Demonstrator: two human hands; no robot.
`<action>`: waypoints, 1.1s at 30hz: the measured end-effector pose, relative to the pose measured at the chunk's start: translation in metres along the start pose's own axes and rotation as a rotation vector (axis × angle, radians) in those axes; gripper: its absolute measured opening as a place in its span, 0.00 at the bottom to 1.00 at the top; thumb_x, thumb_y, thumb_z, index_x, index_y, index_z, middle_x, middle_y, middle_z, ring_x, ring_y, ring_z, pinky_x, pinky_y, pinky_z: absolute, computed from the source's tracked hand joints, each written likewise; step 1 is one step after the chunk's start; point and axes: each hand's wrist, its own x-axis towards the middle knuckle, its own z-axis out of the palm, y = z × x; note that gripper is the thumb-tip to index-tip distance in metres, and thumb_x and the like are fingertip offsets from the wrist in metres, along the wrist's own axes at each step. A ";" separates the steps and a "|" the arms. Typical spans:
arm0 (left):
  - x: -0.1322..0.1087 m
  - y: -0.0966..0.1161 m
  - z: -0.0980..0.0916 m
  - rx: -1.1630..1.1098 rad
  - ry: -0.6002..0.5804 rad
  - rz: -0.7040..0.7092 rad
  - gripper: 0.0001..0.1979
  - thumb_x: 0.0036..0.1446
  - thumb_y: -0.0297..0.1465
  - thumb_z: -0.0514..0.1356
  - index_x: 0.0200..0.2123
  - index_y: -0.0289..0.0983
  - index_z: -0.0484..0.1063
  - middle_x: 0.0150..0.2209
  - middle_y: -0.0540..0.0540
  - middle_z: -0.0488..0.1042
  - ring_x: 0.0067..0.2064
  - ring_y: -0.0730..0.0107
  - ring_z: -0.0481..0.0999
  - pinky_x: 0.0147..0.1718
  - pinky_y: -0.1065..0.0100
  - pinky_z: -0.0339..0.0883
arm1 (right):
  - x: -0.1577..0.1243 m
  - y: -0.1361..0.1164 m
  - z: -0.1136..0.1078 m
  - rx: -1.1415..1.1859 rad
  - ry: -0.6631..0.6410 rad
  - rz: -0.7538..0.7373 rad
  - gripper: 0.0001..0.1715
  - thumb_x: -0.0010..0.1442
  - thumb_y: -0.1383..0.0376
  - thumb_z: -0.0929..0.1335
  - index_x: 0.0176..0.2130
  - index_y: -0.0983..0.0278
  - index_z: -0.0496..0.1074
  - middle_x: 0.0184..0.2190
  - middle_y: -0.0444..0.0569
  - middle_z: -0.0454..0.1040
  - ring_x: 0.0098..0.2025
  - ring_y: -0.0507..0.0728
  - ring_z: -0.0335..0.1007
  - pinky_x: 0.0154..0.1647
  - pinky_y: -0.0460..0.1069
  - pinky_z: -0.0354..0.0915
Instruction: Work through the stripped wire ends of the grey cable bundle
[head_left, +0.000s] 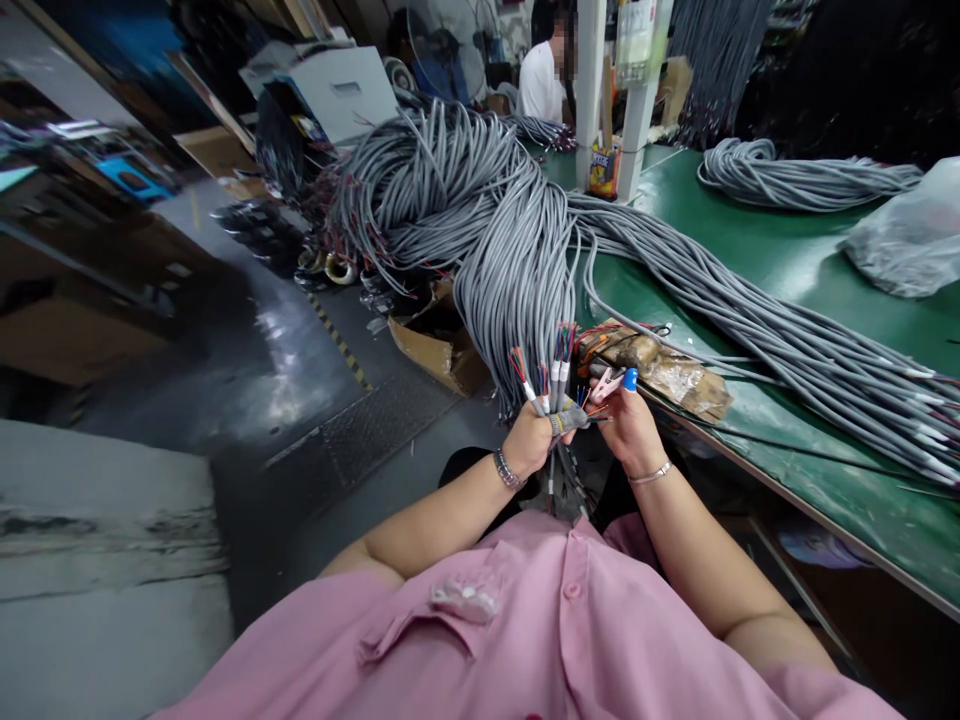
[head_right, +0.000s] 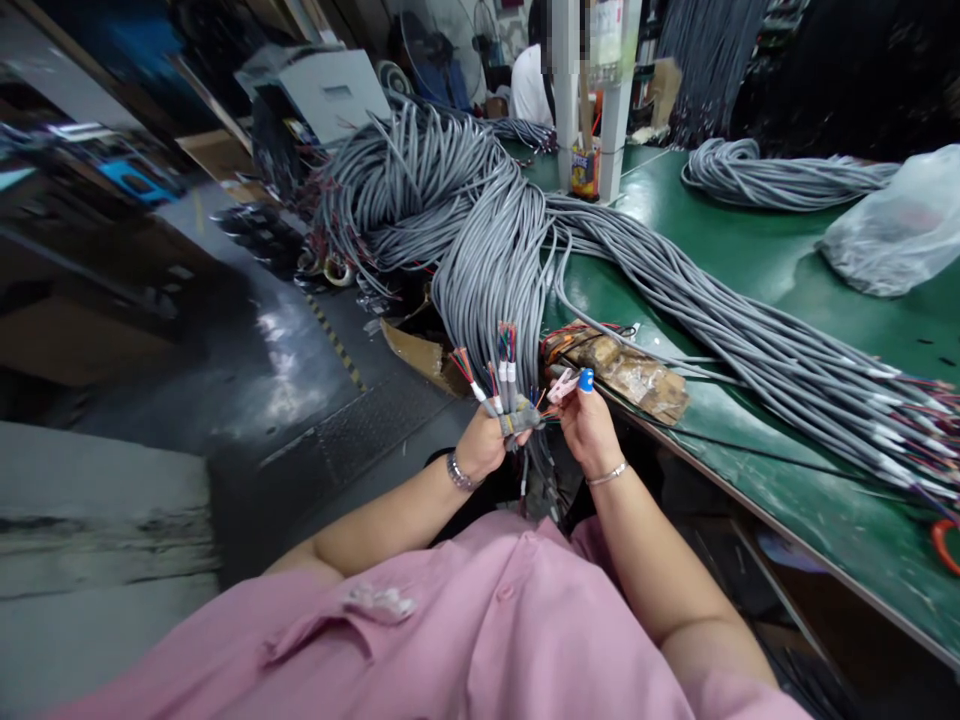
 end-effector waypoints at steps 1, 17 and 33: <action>0.000 0.001 0.001 0.009 -0.009 -0.005 0.16 0.44 0.41 0.68 0.20 0.33 0.71 0.15 0.51 0.66 0.18 0.78 0.61 0.21 0.71 0.53 | 0.001 -0.001 0.001 0.017 0.007 0.009 0.22 0.50 0.47 0.73 0.30 0.62 0.73 0.27 0.44 0.76 0.25 0.51 0.67 0.24 0.46 0.64; -0.008 0.000 0.001 0.103 -0.020 0.031 0.17 0.47 0.41 0.67 0.19 0.34 0.70 0.16 0.51 0.66 0.20 0.77 0.62 0.24 0.70 0.55 | -0.005 -0.008 0.004 0.105 0.031 0.121 0.24 0.54 0.43 0.69 0.31 0.61 0.72 0.28 0.44 0.76 0.25 0.51 0.69 0.25 0.46 0.66; -0.007 -0.008 0.009 0.070 0.142 0.080 0.17 0.49 0.40 0.65 0.19 0.34 0.70 0.16 0.51 0.66 0.21 0.77 0.62 0.23 0.70 0.54 | -0.011 0.000 -0.003 -0.248 0.165 -0.243 0.21 0.56 0.48 0.70 0.28 0.63 0.74 0.23 0.42 0.73 0.22 0.47 0.61 0.24 0.43 0.62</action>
